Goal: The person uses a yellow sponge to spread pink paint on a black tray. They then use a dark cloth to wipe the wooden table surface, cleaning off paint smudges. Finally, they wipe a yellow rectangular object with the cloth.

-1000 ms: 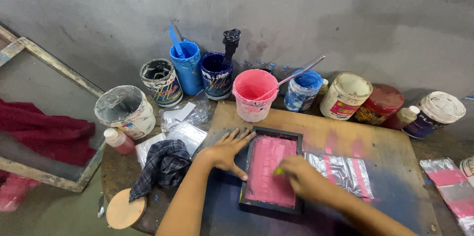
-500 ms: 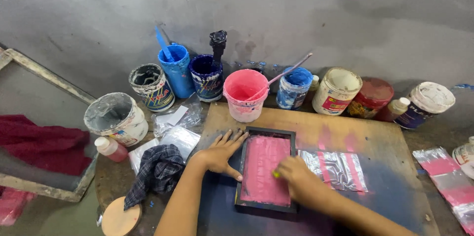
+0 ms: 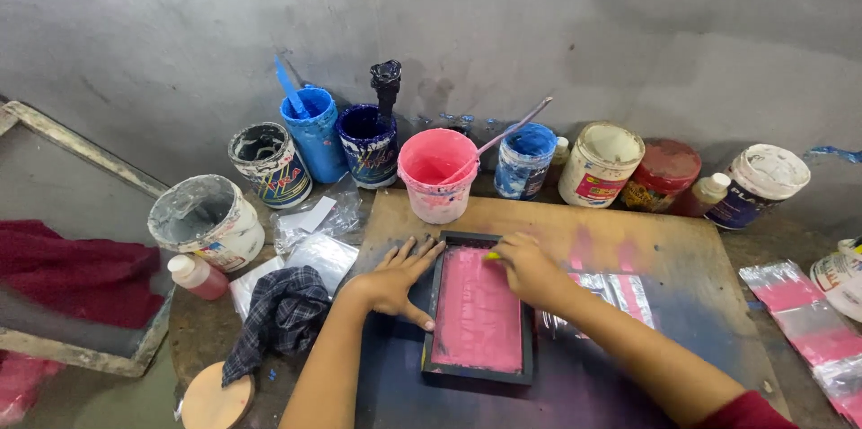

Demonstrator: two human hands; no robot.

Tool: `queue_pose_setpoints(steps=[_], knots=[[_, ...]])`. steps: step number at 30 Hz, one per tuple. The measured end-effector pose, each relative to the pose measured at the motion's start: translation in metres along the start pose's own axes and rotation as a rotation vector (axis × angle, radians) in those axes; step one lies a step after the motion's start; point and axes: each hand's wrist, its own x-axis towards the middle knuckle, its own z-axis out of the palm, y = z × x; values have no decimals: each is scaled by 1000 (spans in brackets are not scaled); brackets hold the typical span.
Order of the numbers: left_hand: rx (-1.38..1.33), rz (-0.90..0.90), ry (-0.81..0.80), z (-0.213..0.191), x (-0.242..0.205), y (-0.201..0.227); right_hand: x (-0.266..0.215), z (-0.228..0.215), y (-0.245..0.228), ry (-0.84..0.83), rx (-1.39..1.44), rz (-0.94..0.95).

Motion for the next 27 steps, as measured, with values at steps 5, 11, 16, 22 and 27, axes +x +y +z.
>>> queue_pose_setpoints(steps=[5,11,16,22,27], knots=[[46,5,1,1,5,-7,-18,47,5,29,-110,-99],[42,35,-52,13,21,-22,-60,4,-86,-85,134,-121],[48,35,-40,14,20,-22,-59,-24,-104,-244,278,-108],[19,35,-37,14,18,-20,4,-7,-43,-168,261,163],[19,33,-32,13,18,-21,32,8,-46,-46,31,21]])
